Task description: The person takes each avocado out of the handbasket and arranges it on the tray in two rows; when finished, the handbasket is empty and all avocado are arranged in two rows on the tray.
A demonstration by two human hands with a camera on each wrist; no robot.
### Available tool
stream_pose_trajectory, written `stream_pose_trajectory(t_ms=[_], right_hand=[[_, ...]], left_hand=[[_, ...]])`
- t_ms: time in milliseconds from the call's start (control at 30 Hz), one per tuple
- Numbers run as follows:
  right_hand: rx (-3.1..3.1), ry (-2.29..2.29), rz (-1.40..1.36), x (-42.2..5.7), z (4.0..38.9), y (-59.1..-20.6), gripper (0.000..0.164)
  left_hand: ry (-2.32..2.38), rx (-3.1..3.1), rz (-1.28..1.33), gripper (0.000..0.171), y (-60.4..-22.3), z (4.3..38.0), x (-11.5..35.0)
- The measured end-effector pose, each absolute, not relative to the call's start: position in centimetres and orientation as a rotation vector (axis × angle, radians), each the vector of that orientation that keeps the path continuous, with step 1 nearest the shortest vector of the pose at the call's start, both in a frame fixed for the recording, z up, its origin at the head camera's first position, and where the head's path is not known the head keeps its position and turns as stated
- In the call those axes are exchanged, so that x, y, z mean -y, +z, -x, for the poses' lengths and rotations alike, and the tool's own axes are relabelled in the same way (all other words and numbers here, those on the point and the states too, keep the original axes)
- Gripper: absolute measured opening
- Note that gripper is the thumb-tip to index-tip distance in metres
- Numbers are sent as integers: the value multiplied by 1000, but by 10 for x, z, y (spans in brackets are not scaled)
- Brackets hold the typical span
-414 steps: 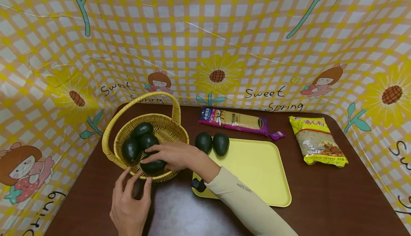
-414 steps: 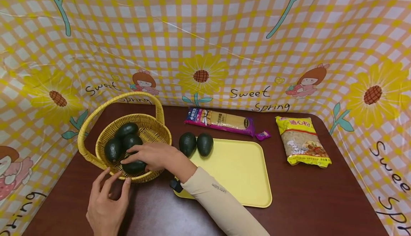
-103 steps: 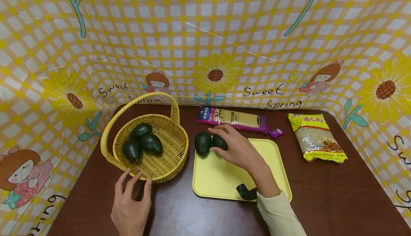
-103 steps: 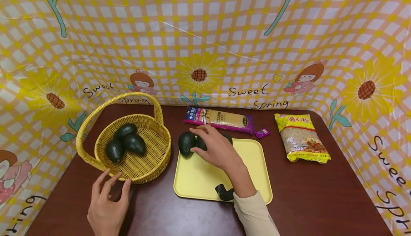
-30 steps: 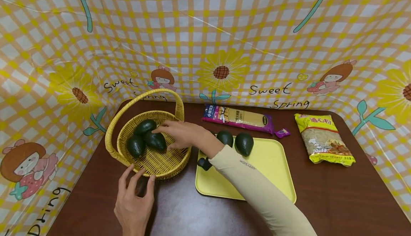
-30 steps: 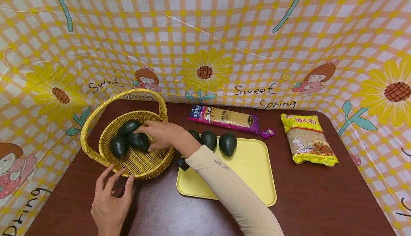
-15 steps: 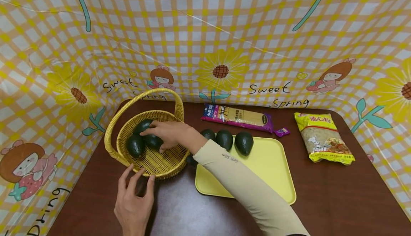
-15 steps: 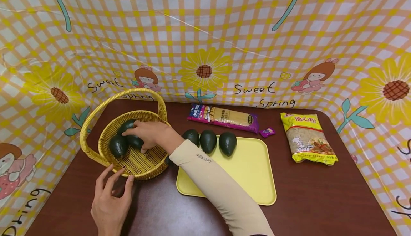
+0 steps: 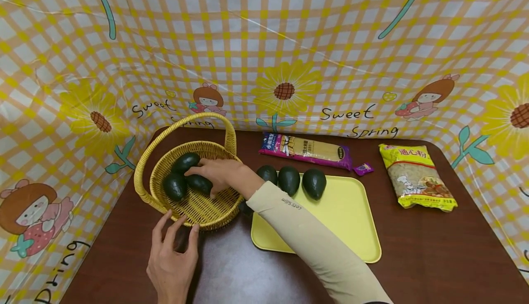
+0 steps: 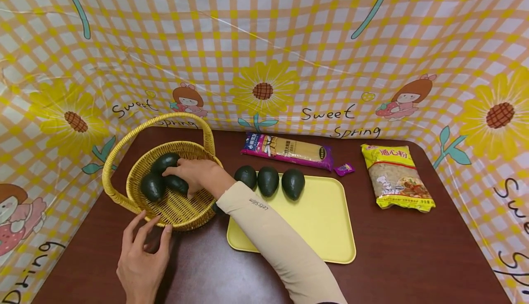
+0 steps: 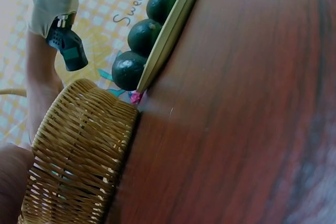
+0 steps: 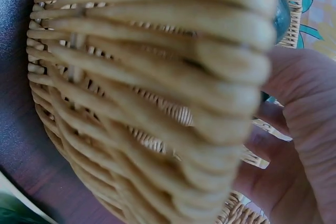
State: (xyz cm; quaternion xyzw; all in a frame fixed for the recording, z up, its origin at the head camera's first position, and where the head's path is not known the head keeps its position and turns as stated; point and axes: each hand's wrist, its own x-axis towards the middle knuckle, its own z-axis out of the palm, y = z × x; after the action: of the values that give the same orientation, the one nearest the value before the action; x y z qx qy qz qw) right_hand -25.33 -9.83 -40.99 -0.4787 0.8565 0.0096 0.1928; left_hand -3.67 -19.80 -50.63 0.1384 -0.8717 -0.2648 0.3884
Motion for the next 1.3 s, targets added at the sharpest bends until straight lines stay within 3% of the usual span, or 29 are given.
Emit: stream_pose_trajectory(t_ms=[733,1300], right_hand=[[-2458,61,1391,88,250,-420,93],[-2493,26,1367,69,249,-406,95]], left_hand=[[-667,2202,-342,35,-507,36,198],[-661,2218,-364,35,-506,36,198]])
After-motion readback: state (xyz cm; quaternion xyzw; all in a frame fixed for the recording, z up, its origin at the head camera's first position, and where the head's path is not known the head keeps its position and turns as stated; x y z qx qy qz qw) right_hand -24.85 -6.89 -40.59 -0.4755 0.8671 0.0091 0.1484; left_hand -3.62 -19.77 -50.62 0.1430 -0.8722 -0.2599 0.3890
